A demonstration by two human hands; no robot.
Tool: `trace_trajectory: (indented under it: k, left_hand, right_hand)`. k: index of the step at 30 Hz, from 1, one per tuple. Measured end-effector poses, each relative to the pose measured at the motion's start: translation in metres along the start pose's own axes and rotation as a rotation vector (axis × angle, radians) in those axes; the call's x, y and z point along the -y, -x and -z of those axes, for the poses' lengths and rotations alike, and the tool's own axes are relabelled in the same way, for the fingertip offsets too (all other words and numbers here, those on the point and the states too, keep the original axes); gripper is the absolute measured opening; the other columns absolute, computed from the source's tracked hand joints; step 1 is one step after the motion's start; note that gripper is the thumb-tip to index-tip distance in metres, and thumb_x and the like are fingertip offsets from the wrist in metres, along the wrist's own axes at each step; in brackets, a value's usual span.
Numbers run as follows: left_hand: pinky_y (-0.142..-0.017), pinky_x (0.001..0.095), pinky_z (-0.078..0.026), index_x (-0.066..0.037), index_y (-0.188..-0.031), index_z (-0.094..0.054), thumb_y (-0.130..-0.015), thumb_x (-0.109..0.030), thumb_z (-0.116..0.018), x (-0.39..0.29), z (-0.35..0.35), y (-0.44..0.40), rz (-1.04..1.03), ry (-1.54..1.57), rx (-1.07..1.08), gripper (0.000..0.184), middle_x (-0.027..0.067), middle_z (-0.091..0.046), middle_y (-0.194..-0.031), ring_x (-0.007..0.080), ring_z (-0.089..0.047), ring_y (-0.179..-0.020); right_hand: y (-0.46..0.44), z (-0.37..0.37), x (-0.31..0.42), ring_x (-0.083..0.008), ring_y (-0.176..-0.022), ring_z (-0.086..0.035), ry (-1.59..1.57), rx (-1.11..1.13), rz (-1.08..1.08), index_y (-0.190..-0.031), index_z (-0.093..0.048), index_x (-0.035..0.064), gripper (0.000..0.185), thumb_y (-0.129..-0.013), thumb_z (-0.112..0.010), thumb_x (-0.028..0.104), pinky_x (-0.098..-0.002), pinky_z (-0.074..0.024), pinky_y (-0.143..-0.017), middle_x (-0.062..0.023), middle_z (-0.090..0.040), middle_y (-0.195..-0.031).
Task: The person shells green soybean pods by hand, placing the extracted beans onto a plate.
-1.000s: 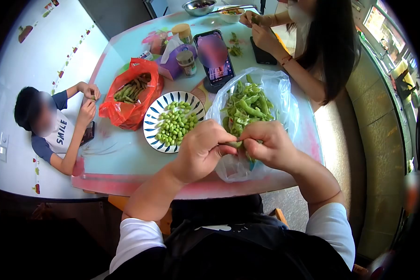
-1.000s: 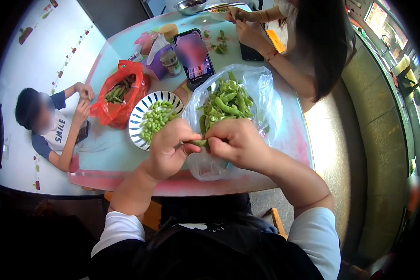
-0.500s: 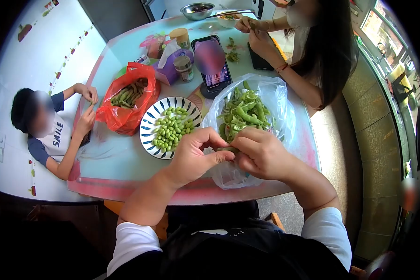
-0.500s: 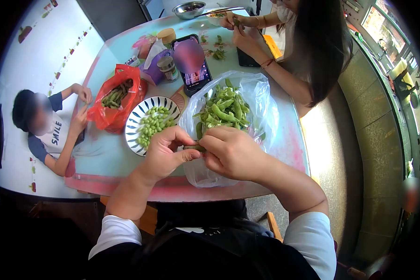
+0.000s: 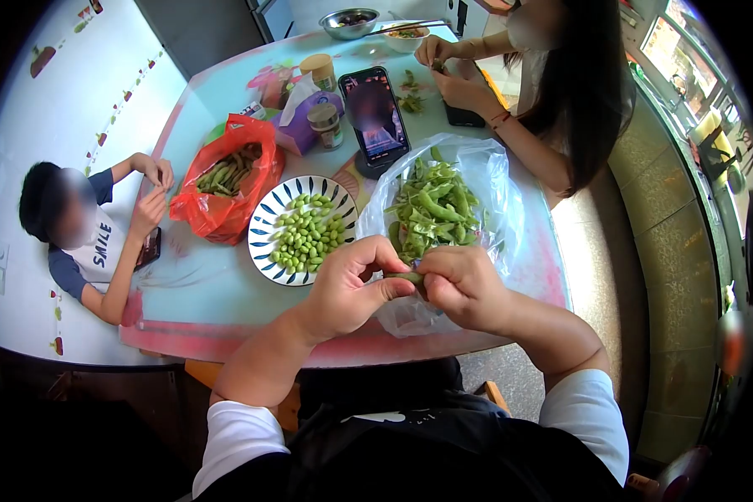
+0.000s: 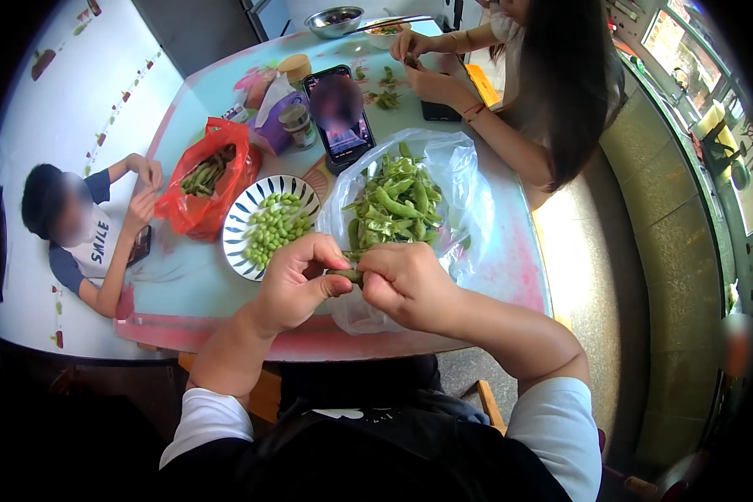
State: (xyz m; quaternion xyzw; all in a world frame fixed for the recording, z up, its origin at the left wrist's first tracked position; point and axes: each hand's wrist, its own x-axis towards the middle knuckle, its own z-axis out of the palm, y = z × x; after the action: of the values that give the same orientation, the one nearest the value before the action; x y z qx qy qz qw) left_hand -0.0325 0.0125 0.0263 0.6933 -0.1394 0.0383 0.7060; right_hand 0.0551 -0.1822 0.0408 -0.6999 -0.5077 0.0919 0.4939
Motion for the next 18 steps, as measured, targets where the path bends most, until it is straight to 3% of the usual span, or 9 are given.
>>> trace_trajectory:
  k: [7,9,12,18]
  left_hand:
    - [-0.066,0.0195,-0.044,-0.005,-0.096,-0.055,-0.087,-0.013,-0.075,0.002,-0.006,-0.003,0.034,0.161,-0.033,0.023,0.0013,-0.057,-0.089,0.0057,-0.053,-0.074]
    - [-0.067,0.0194,-0.044,-0.005,-0.097,-0.055,-0.087,-0.014,-0.075,0.005,-0.007,-0.002,0.031,0.159,-0.047,0.024,0.0016,-0.058,-0.09,0.0058,-0.053,-0.075]
    - [-0.074,0.0216,-0.049,-0.003,-0.097,-0.055,-0.09,-0.004,-0.069,0.007,-0.006,-0.004,-0.021,0.183,-0.03,0.017,0.0013,-0.061,-0.089,0.0069,-0.062,-0.082]
    - [-0.075,0.0219,-0.049,-0.002,-0.099,-0.056,-0.088,0.001,-0.069,0.016,-0.007,-0.004,-0.106,0.124,-0.067,0.017,0.0019,-0.059,-0.092,0.0066,-0.06,-0.084]
  right_hand:
    - [0.001,0.002,-0.003,-0.0147,-0.061,-0.052,-0.414,0.086,-0.316,-0.081,-0.061,-0.0016,0.024,-0.09,-0.045,0.014,-0.0312,-0.0441,-0.059,-0.0066,-0.059,-0.069]
    - [0.002,-0.002,-0.003,-0.0132,-0.06,-0.049,-0.549,0.055,-0.402,-0.08,-0.06,-0.0016,0.025,-0.091,-0.045,0.015,-0.0292,-0.0418,-0.058,-0.0043,-0.057,-0.068]
    - [-0.001,-0.007,-0.002,-0.0133,-0.058,-0.046,-0.769,0.011,-0.518,-0.078,-0.059,-0.0021,0.024,-0.089,-0.045,0.014,-0.0283,-0.0369,-0.056,-0.0046,-0.053,-0.066]
    - [-0.003,-0.009,-0.005,-0.0152,-0.056,-0.042,-1.021,-0.025,-0.655,-0.076,-0.057,-0.0012,0.021,-0.088,-0.046,0.013,-0.0294,-0.0329,-0.054,-0.0053,-0.047,-0.063]
